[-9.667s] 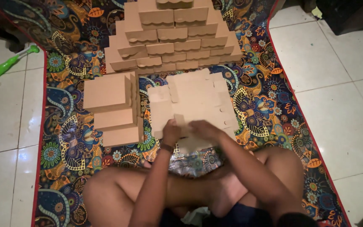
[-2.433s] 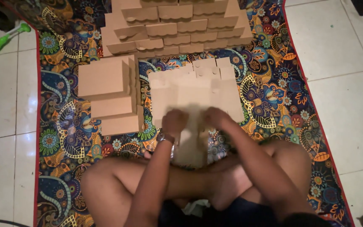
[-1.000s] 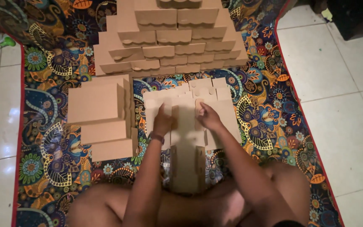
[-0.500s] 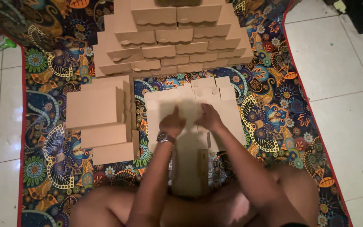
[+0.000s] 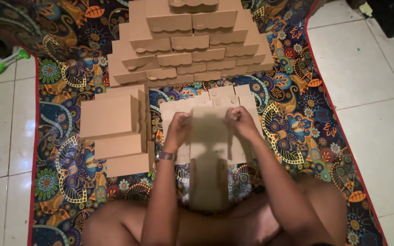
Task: Folding a flat cardboard template into a finished box while sitting on the floor.
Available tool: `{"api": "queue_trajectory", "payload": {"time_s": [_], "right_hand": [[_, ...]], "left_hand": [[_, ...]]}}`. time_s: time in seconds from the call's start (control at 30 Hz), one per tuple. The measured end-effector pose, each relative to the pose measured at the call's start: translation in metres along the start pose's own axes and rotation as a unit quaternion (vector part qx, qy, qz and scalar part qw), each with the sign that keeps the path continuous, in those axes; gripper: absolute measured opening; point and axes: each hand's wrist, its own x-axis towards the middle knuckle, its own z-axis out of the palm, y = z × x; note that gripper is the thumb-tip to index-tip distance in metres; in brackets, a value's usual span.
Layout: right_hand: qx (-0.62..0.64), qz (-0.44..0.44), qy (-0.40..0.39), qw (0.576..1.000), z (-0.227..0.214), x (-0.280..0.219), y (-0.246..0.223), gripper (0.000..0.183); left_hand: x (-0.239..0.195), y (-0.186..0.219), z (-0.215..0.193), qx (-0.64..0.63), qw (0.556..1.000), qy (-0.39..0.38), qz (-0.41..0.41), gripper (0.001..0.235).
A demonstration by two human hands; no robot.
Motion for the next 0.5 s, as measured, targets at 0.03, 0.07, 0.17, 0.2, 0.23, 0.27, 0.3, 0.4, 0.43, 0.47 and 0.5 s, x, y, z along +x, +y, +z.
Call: {"api": "queue_trajectory", "payload": {"time_s": [0.03, 0.07, 0.17, 0.2, 0.23, 0.27, 0.3, 0.4, 0.43, 0.47, 0.5], "right_hand": [[0.019, 0.009, 0.008, 1.000, 0.003, 0.005, 0.004, 0.043], [0.039, 0.018, 0.015, 0.999, 0.007, 0.010, 0.008, 0.049], [-0.044, 0.004, 0.045, 0.998, 0.007, -0.012, -0.022, 0.050], [-0.044, 0.005, 0.045, 0.998, 0.005, -0.015, -0.024, 0.050], [-0.018, -0.012, 0.035, 0.999, 0.002, -0.018, -0.027, 0.043], [0.009, -0.029, 0.024, 0.999, 0.001, -0.020, -0.030, 0.038], [0.009, -0.028, 0.023, 0.999, -0.001, -0.028, -0.048, 0.038], [0.110, -0.030, 0.047, 0.992, -0.007, -0.032, -0.068, 0.022], [0.050, -0.102, 0.012, 0.993, -0.010, -0.021, -0.052, 0.019], [-0.010, -0.174, -0.022, 0.984, -0.014, -0.009, -0.036, 0.016], [-0.009, -0.173, -0.023, 0.985, -0.014, -0.008, -0.033, 0.016]], "left_hand": [[0.006, -0.012, 0.006, 0.007, 1.000, 0.013, -0.014, 0.044], [0.013, -0.024, 0.012, 0.013, 0.999, 0.027, -0.028, 0.058], [0.004, 0.000, 0.010, 0.069, 0.995, 0.071, -0.003, 0.061], [0.006, 0.006, 0.007, 0.068, 0.995, 0.071, -0.005, 0.061], [0.008, 0.013, 0.003, -0.069, 0.993, 0.077, -0.048, 0.045], [0.010, 0.019, -0.001, -0.204, 0.971, 0.083, -0.091, 0.030], [0.011, 0.008, -0.003, -0.204, 0.971, 0.084, -0.092, 0.030], [0.017, -0.023, -0.012, -0.003, 0.995, 0.093, 0.025, 0.022], [0.019, -0.032, -0.018, 0.010, 0.996, 0.072, 0.056, 0.021], [0.021, -0.040, -0.023, 0.023, 0.995, 0.049, 0.087, 0.020], [0.017, -0.044, -0.025, 0.024, 0.995, 0.049, 0.086, 0.020]]}}
